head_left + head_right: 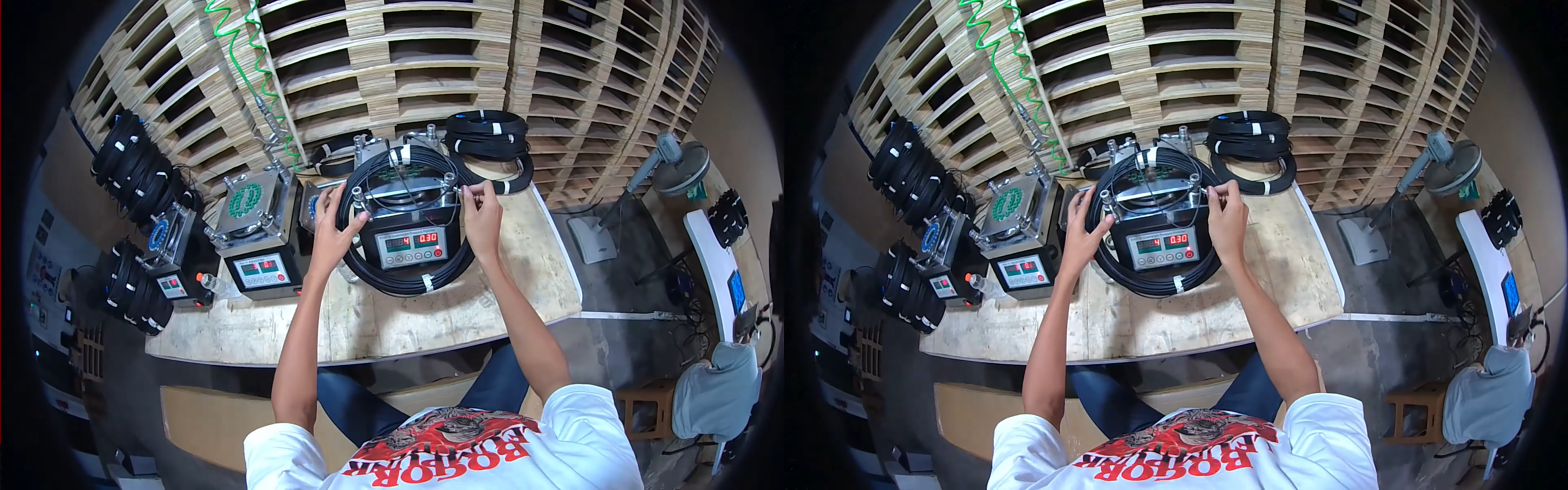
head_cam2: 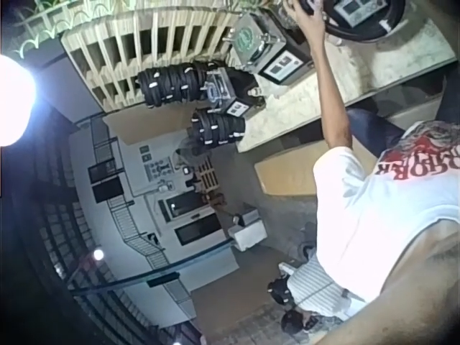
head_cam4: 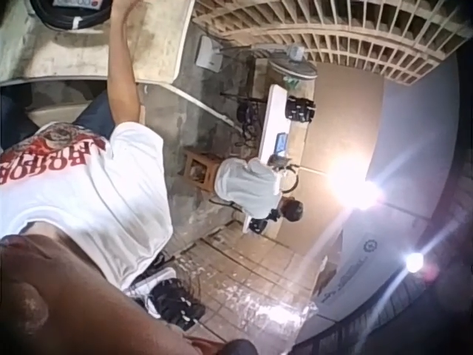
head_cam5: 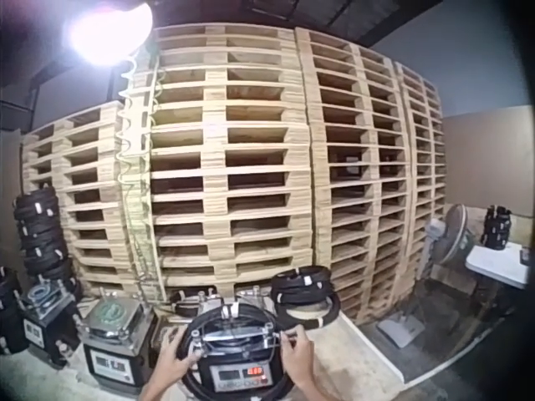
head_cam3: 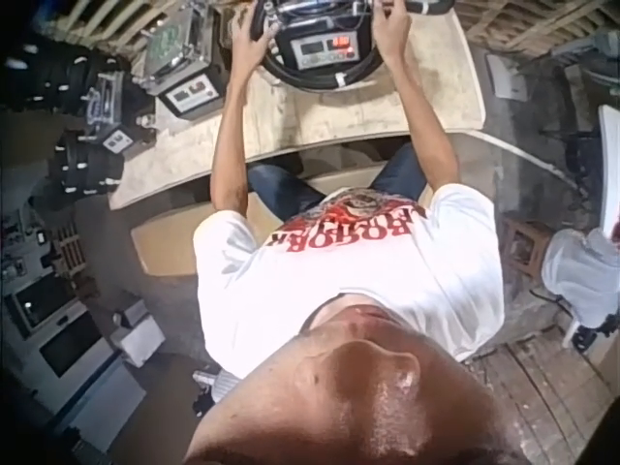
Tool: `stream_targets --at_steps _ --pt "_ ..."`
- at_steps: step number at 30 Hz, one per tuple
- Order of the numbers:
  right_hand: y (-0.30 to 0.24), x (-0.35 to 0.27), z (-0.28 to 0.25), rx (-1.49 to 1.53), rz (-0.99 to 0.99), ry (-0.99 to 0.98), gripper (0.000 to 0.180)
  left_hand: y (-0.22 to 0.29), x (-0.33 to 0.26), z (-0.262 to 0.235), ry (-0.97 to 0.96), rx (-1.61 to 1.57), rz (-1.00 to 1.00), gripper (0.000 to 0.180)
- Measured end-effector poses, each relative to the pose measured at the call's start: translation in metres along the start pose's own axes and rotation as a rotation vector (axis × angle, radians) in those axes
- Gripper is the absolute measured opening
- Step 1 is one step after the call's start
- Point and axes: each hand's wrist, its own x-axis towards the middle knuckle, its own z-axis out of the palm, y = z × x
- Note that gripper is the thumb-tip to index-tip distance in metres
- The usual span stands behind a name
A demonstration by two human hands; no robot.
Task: Coiling a black cable and using a machine to secure it.
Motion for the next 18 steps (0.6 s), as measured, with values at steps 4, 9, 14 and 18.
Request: stream_targets --at_steps 4,9,14,18 --pt "0.002 -0.017 -0.002 0.067 -0.05 -0.062 0.02 -0.002 -0.003 0.005 -0.068 -0.187 -0.06 0.079" --pt "0.011 -0.008 -0.02 0.098 0.101 -0.062 0.021 0.001 -0.006 0.011 -0.013 -0.164 -0.026 0.075" --pt "0.009 -0.026 -0.003 0.319 0.066 -0.071 0.007 0.003 -0.01 0.019 0.061 -0.151 -0.029 0.07" --pt "-0.004 -0.039 0.012 0.501 0.153 -0.292 0.009 0.005 -0.011 0.02 0.059 -0.147 -0.046 0.068"
